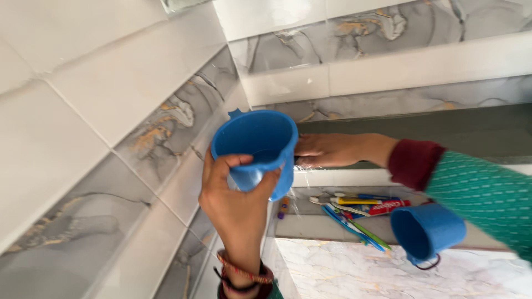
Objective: The person cleans a bathroom shelf by pouring water from a blue cup and wiping the surface with a cloth. They then organize items on the shelf, including toothbrushes, toothpaste, and a soap dish, placing them into a blue cup and arranging them neatly.
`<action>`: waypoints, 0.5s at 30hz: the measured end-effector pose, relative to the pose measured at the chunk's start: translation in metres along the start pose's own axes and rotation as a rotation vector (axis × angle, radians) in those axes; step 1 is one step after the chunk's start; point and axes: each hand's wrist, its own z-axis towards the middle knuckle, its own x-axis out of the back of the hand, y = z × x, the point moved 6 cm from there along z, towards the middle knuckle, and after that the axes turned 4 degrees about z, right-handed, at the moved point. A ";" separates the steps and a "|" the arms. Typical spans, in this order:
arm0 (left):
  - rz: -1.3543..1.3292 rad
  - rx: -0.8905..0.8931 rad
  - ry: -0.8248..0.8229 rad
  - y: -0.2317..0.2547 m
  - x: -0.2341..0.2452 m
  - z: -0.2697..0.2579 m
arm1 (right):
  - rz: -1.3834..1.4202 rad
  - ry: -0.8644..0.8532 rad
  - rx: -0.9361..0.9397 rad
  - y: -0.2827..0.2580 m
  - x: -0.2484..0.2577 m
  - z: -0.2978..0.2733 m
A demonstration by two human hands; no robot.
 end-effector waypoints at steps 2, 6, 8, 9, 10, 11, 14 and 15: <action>0.004 -0.017 0.021 -0.001 0.008 -0.004 | 0.020 0.007 0.034 0.006 0.010 0.000; 0.054 0.024 0.032 -0.009 0.023 -0.017 | -0.239 0.132 0.123 0.014 0.021 0.034; 0.029 -0.001 0.048 -0.011 0.029 -0.025 | -0.277 0.126 0.099 0.022 0.018 0.057; 0.012 -0.009 0.053 -0.012 0.031 -0.029 | -0.288 0.126 0.091 0.025 0.016 0.069; 0.022 0.018 0.048 -0.016 0.033 -0.034 | -0.298 0.125 0.082 0.027 0.013 0.081; 0.031 0.042 0.041 -0.018 0.035 -0.037 | -0.320 0.159 0.119 0.022 0.010 0.093; 0.048 0.093 0.031 -0.022 0.037 -0.046 | -0.350 0.219 0.220 -0.002 -0.002 0.109; 0.052 0.105 0.029 -0.023 0.037 -0.049 | -0.342 0.216 0.249 -0.013 -0.002 0.105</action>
